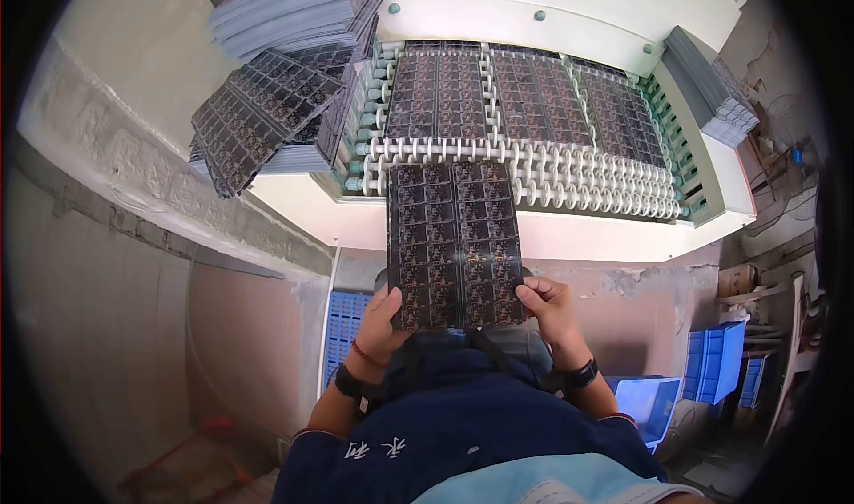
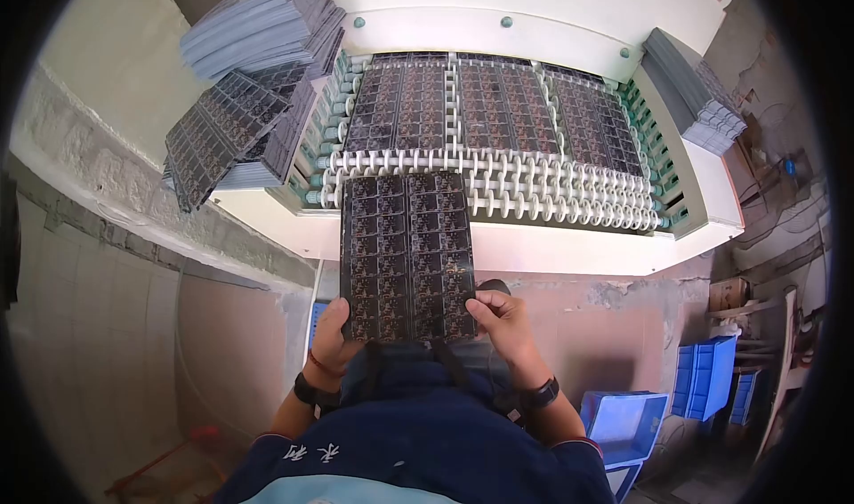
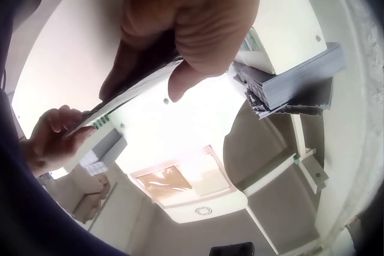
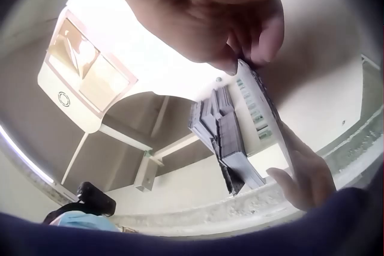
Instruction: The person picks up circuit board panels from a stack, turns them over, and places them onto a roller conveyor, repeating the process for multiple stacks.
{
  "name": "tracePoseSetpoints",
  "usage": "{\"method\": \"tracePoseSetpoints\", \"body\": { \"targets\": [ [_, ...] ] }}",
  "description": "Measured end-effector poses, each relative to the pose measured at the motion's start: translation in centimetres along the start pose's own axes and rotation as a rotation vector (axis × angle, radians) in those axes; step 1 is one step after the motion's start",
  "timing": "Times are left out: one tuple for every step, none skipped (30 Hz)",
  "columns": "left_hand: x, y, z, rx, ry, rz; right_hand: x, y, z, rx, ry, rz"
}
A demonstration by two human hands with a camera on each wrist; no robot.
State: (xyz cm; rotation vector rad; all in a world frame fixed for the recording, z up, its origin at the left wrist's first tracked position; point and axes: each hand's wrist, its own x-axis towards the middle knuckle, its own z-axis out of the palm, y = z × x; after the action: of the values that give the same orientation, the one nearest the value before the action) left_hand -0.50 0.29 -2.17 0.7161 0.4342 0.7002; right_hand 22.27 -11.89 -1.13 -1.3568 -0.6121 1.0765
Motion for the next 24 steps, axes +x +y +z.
{"method": "tracePoseSetpoints", "body": {
  "targets": [
    [0.0,0.1,0.0,0.093,0.065,-0.018,0.0,-0.1,0.0,-0.001,-0.007,0.004],
    [0.1,0.4,0.3,0.093,0.071,-0.016,-0.1,-0.3,0.0,-0.042,-0.002,-0.025],
    [0.2,1.1,1.2,-0.14,0.083,-0.094,-0.1,-0.5,0.1,-0.082,0.004,-0.057],
    [0.3,1.5,1.7,-0.373,0.091,-0.169,-0.2,-0.8,0.3,-0.081,0.0,-0.058],
    [0.4,1.2,1.3,-0.372,0.092,-0.165,-0.3,-1.2,0.5,-0.125,0.012,-0.064],
    [0.5,0.8,0.8,-0.13,0.092,-0.069,-0.4,-1.5,0.7,-0.17,0.026,-0.07],
    [0.7,0.6,0.7,0.111,0.091,0.028,-0.4,-1.7,0.7,-0.172,0.023,-0.071],
    [0.7,0.6,0.7,0.11,0.092,0.03,-0.5,-1.8,0.8,-0.208,0.026,-0.081],
    [0.8,1.3,1.4,-0.066,0.092,-0.037,-0.6,-1.9,0.9,-0.243,0.029,-0.091],
    [0.8,1.6,1.8,-0.241,0.091,-0.105,-0.7,-2.2,1.0,-0.243,0.028,-0.091],
    [0.9,1.5,1.7,-0.242,0.092,-0.105,-0.9,-2.6,1.2,-0.249,0.033,-0.101],
    [1.0,1.2,1.4,-0.212,0.077,-0.092,-1.0,-2.9,1.3,-0.256,0.038,-0.112],
    [1.2,1.0,1.2,-0.183,0.062,-0.079,-1.1,-3.2,1.4,-0.255,0.039,-0.113],
    [1.3,0.9,1.0,-0.182,0.06,-0.079,-1.1,-3.4,1.4,-0.265,0.048,-0.102],
    [1.4,0.7,0.8,-0.169,0.059,-0.069,-1.1,-3.6,1.4,-0.275,0.056,-0.089],
    [1.5,0.7,0.8,-0.156,0.059,-0.059,-1.0,-3.6,1.3,-0.275,0.057,-0.091],
    [1.5,0.7,0.9,-0.156,0.058,-0.059,-0.9,-3.5,1.3,-0.252,0.056,-0.08],
    [1.6,0.8,1.0,-0.142,0.064,-0.054,-0.8,-3.4,1.2,-0.23,0.054,-0.071],
    [1.7,0.9,1.1,-0.128,0.069,-0.05,-0.4,-3.0,1.0,-0.229,0.054,-0.072],
    [1.8,1.2,1.7,-0.127,0.068,-0.05,0.2,-2.2,0.7,-0.124,0.034,-0.048],
    [1.9,1.7,2.4,-0.221,0.12,-0.071,0.6,-1.6,0.6,-0.018,0.015,-0.023],
    [2.0,1.9,2.9,-0.316,0.171,-0.092,0.7,-1.5,0.6,-0.017,0.018,-0.025],
    [2.2,1.8,2.6,-0.315,0.168,-0.09,1.0,-1.5,0.7,0.034,0.014,-0.008],
    [2.5,1.5,2.0,-0.326,0.157,-0.099,1.2,-1.4,0.7,0.085,0.009,0.011]
  ]
}}
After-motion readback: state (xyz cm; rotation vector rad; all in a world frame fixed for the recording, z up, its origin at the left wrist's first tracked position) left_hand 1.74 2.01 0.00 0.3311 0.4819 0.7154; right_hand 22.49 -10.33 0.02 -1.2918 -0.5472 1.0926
